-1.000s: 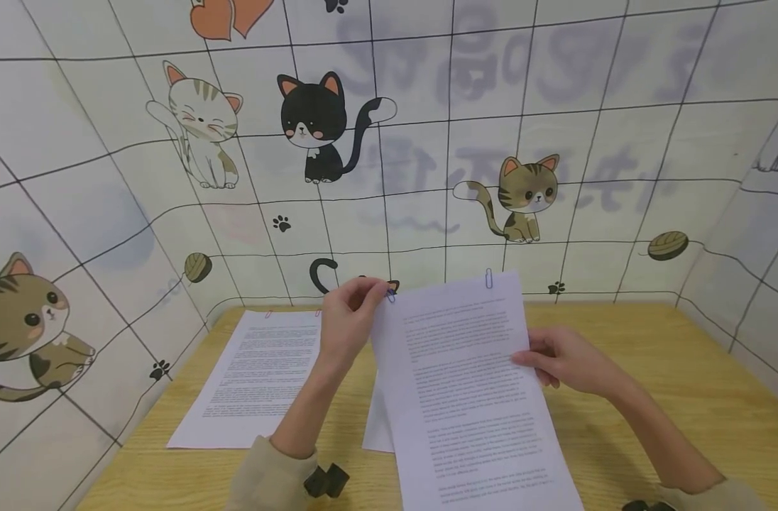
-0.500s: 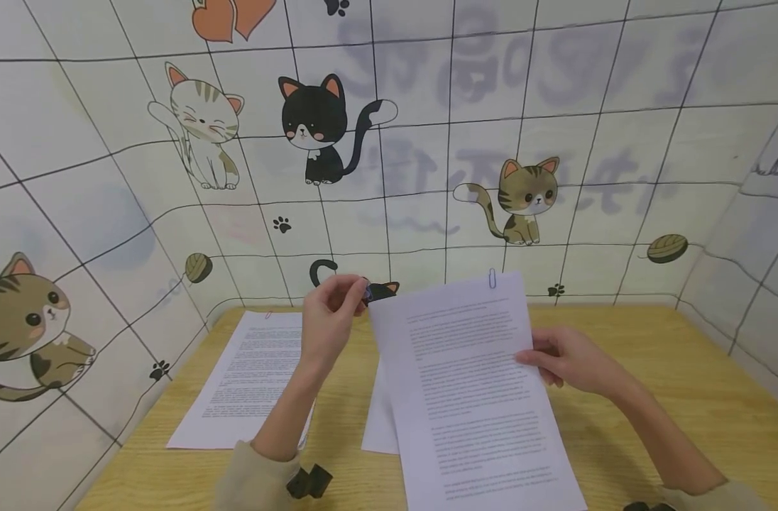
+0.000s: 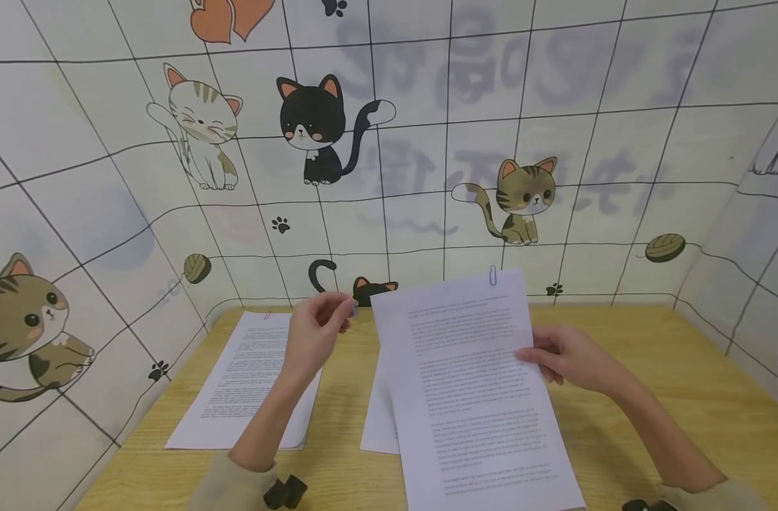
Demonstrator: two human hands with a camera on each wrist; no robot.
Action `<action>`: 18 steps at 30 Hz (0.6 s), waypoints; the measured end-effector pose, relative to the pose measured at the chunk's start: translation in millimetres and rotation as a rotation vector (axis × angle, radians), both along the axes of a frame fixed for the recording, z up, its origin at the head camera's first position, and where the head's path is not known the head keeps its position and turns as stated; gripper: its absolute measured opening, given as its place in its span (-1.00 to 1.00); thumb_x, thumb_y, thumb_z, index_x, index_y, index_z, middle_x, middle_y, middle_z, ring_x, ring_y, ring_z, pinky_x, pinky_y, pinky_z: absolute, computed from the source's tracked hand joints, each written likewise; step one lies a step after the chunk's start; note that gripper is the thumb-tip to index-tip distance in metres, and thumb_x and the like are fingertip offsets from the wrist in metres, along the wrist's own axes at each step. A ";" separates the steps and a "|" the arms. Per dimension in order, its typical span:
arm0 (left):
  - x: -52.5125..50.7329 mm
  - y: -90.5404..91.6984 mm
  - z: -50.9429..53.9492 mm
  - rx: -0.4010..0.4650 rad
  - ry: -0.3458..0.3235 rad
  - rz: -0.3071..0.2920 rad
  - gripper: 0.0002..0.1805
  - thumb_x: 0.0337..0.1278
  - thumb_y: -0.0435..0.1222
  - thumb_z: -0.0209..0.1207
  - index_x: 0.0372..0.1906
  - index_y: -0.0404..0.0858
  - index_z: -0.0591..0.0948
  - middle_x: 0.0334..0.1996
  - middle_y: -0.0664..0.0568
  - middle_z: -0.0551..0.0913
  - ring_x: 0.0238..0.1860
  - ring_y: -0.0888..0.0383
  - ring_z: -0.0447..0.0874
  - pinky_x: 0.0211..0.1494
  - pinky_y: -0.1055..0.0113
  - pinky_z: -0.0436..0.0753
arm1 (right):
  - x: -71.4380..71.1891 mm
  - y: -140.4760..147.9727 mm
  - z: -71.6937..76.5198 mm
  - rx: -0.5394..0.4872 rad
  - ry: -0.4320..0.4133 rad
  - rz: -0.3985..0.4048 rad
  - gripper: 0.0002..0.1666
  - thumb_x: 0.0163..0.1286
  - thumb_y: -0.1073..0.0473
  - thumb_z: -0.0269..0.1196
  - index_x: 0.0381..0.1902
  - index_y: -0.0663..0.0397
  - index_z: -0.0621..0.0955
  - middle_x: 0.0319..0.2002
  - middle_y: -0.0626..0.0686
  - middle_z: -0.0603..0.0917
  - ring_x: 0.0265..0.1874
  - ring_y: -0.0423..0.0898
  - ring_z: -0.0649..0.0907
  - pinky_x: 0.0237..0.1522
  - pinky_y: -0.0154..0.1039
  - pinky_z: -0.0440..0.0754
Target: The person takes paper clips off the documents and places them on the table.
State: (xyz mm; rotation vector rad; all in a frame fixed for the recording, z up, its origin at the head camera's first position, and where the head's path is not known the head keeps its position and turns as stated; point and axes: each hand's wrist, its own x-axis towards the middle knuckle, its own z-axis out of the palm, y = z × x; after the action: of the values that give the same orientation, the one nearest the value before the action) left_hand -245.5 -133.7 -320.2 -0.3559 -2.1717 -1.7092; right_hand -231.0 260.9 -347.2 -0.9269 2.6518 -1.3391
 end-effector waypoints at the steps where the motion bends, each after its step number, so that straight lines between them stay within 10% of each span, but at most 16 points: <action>1: 0.1 -1.4 -1.4 -0.009 -0.010 -0.002 -0.86 0.35 -0.32 0.27 -0.17 -0.35 0.71 -0.38 -0.13 0.70 -0.42 0.15 0.62 -0.29 0.44 0.62 | 0.1 0.1 0.3 0.001 -0.001 -0.001 -0.85 0.48 0.30 0.23 -0.08 0.28 0.63 -0.60 -0.09 0.59 -0.73 -0.28 0.42 -0.72 -0.38 0.33; 18: -0.6 -15.3 -28.8 -0.192 -0.121 -0.025 -0.91 0.30 -0.37 0.30 -0.21 -0.34 0.72 -0.41 -0.09 0.72 -0.43 0.10 0.67 -0.31 0.36 0.67 | -0.3 0.6 -0.3 0.005 0.004 0.001 -0.83 0.48 0.30 0.23 -0.05 0.28 0.63 -0.59 -0.09 0.60 -0.74 -0.26 0.42 -0.73 -0.38 0.34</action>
State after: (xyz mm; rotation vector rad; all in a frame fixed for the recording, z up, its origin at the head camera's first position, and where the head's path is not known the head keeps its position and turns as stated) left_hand -246.1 -149.1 -349.0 -0.3377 -2.4370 -1.5766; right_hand -231.3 261.5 -347.5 -0.9314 2.6552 -1.3317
